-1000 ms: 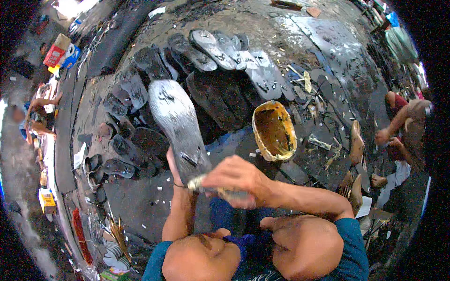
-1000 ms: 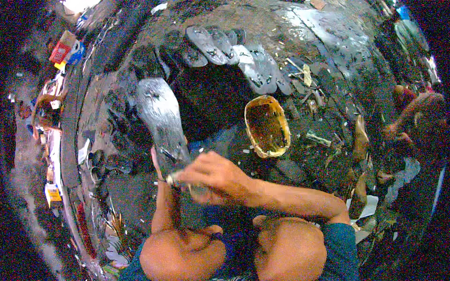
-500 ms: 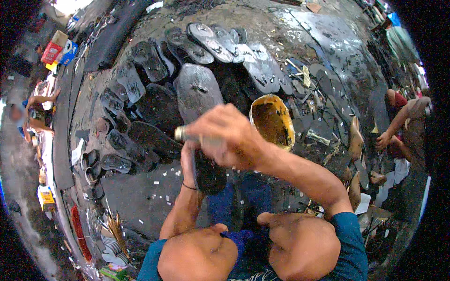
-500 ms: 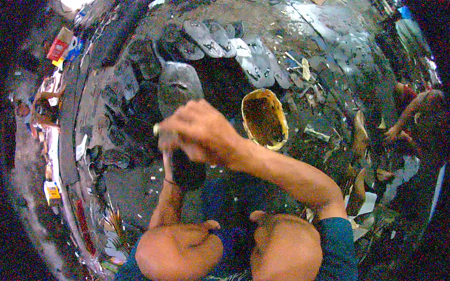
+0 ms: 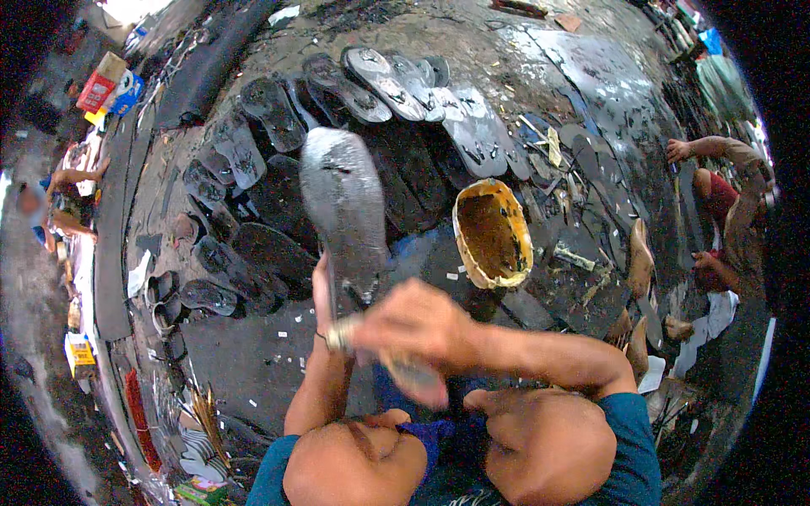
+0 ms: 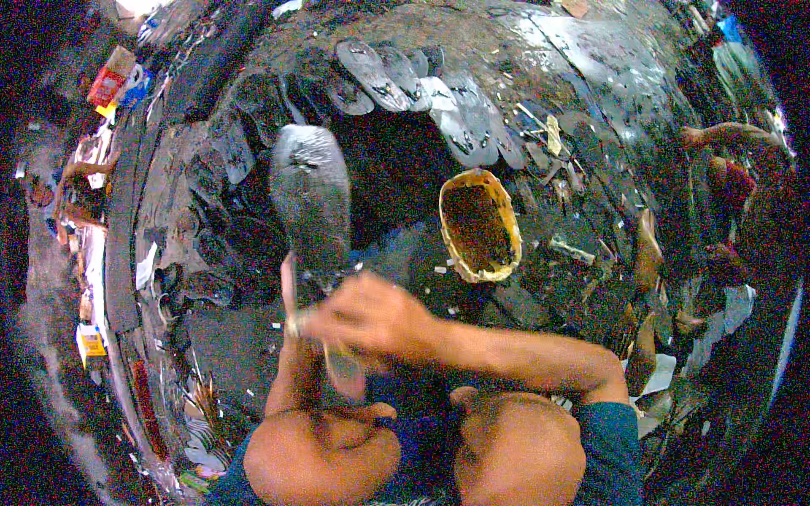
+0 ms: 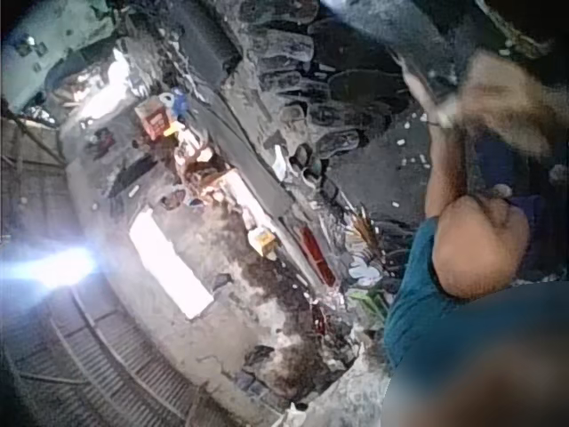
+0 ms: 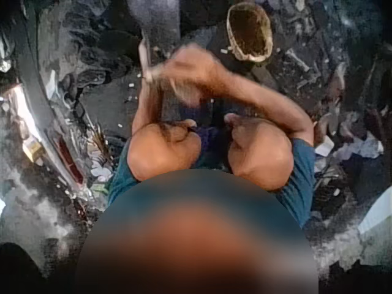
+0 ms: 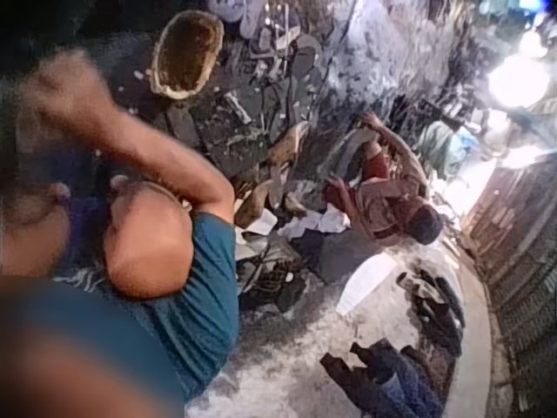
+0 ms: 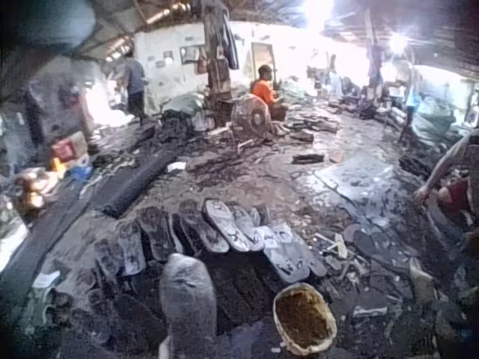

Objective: The person repeatedly applies a yellowish adhesive from a small container onto the soles of black flip-flops using a brush. The person works on multiple flip-flops one at a time, dipping the brush into the container and spreading the adhesive across the sole surface.

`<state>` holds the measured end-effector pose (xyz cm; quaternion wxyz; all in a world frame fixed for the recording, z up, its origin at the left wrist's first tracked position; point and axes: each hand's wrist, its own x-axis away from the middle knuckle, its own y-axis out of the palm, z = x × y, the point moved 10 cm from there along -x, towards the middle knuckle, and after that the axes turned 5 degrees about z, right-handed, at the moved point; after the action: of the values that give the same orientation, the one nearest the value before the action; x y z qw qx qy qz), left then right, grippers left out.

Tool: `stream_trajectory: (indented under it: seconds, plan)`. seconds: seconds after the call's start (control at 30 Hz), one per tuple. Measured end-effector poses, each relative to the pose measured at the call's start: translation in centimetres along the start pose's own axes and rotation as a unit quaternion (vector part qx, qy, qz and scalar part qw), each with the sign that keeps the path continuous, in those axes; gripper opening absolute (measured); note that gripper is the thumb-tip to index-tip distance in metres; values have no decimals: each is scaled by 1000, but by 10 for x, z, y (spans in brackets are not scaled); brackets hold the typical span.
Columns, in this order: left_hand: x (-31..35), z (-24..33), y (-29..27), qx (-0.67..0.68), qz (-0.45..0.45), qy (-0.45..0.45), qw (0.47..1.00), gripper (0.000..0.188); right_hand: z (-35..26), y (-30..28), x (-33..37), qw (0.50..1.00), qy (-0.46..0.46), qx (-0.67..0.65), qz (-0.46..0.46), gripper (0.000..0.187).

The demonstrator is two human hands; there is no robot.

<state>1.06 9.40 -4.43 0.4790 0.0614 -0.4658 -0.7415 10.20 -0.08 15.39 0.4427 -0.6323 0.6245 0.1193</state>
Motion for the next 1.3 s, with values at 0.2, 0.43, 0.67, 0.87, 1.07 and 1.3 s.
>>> stream_trajectory:
  seconds: [0.2, 0.43, 0.67, 0.87, 1.07, 1.3]
  plan:
    - [8, 6, 30, 7, 82, 17, 996, 43, 58, -44, 0, 989, 92, 55, 106, 19]
    - [27, -4, 32, 32, 59, -29, 997, 44, 93, -91, -53, 988, 44, -3, 150, 14]
    - [-11, 11, -5, 32, 114, 34, 992, 40, -28, -8, 9, 994, -42, -73, -65, 52]
    - [17, 50, -27, 86, 254, 131, 955, 39, 26, 10, 38, 973, 170, -60, -143, 29]
    - [119, 75, -70, 238, 99, 117, 959, 28, 50, -47, 99, 922, 372, 107, -30, 23]
    - [114, 142, -210, 231, 174, 262, 921, 30, 69, -85, 166, 881, 460, 111, 18, 24]
